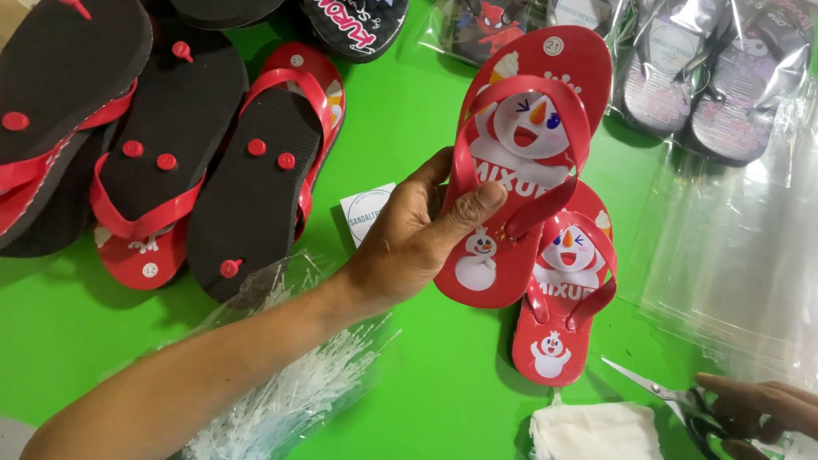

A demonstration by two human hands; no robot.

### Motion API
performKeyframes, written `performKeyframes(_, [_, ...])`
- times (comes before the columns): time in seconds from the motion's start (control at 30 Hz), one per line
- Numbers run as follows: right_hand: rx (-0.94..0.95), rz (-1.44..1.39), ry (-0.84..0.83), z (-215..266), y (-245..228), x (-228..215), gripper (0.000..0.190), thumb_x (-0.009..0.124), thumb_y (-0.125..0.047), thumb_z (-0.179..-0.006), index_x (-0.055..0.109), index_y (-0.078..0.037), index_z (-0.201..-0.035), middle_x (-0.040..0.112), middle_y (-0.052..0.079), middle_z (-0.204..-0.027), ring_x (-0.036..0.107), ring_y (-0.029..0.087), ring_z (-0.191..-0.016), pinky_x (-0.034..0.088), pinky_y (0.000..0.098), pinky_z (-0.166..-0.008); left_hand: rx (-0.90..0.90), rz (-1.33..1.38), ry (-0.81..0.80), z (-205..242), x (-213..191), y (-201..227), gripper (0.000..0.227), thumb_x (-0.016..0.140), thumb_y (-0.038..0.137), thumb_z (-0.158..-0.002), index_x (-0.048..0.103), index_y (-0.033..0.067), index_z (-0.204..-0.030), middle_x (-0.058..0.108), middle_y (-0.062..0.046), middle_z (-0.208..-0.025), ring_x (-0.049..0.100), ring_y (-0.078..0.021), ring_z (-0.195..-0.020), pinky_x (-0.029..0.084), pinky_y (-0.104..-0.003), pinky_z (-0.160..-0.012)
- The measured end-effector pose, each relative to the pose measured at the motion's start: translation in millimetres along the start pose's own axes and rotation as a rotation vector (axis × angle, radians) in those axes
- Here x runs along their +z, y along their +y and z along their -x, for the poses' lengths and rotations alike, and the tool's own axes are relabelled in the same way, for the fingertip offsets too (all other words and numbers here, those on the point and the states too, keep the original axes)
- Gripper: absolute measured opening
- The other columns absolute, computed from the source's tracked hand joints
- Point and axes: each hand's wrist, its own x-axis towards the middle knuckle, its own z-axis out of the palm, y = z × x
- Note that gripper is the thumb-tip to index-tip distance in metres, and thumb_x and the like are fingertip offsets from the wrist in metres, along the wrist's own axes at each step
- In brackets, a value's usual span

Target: The person trims excess material from the straps and soles of red children's flip-flops using scissors. They then attach a small white tag to the pair and place the finished flip-flops into a clear plastic packaging bag.

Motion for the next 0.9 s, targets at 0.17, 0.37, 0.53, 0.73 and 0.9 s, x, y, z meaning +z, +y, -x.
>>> performKeyframes(0.17, [0.447,-0.078,-0.518,-33,186,18,0.042,0.081,-0.025,-0.083,0.066,-0.025,-0.122,0.083,-0.007,-0.089,0.079,0.003,-0.062,0.076,0.0153,-0.058,0.022,-0.102,-0.018,6,1,6,0.05,0.066,0.033,-0.093,0.054,0.006,-0.134,0.069,-0.011,-0.125,0.069,-0.024,-0.113,0.061,-0.038,-0.1])
performKeyframes(0.37, [0.446,-0.326,-0.549,-67,-17,0,0.041,0.08,-0.017,-0.084,0.068,-0.015,-0.123,0.084,0.004,-0.095,0.088,0.013,-0.073,0.084,0.0237,-0.07,0.114,-0.262,-0.078,12,4,6,0.051,0.064,0.035,-0.094,0.049,0.0077,-0.135,0.067,-0.013,-0.13,0.068,-0.0245,-0.117,0.061,-0.039,-0.103])
performKeyframes(0.53, [-0.266,-0.202,0.086,-84,-163,-56,0.079,0.09,-0.015,-0.058,0.066,-0.018,-0.133,0.088,0.002,-0.101,0.093,0.01,-0.082,0.077,0.022,-0.078,0.128,-0.286,-0.166,15,9,10,0.06,0.069,0.014,-0.09,0.037,0.0083,-0.141,0.06,-0.016,-0.136,0.066,-0.0291,-0.122,0.063,-0.043,-0.107])
performKeyframes(0.73, [-0.154,-0.037,0.336,-96,-225,-58,0.065,0.089,-0.018,-0.06,0.073,-0.013,-0.122,0.081,0.003,-0.102,0.077,0.012,-0.077,0.064,0.0271,-0.079,0.151,-0.314,-0.244,15,6,6,0.057,0.062,0.006,-0.094,0.031,0.0078,-0.141,0.055,-0.019,-0.133,0.063,-0.029,-0.12,0.064,-0.041,-0.105])
performKeyframes(0.9, [-0.353,0.253,0.384,-96,-236,-63,0.052,0.079,-0.034,-0.076,0.072,-0.013,-0.122,0.077,0.003,-0.113,0.074,0.02,-0.101,0.054,0.0423,-0.092,0.175,-0.437,-0.265,17,8,7,0.048,0.056,0.005,-0.089,0.03,0.0093,-0.129,0.052,-0.017,-0.119,0.059,-0.0256,-0.104,0.065,-0.037,-0.089])
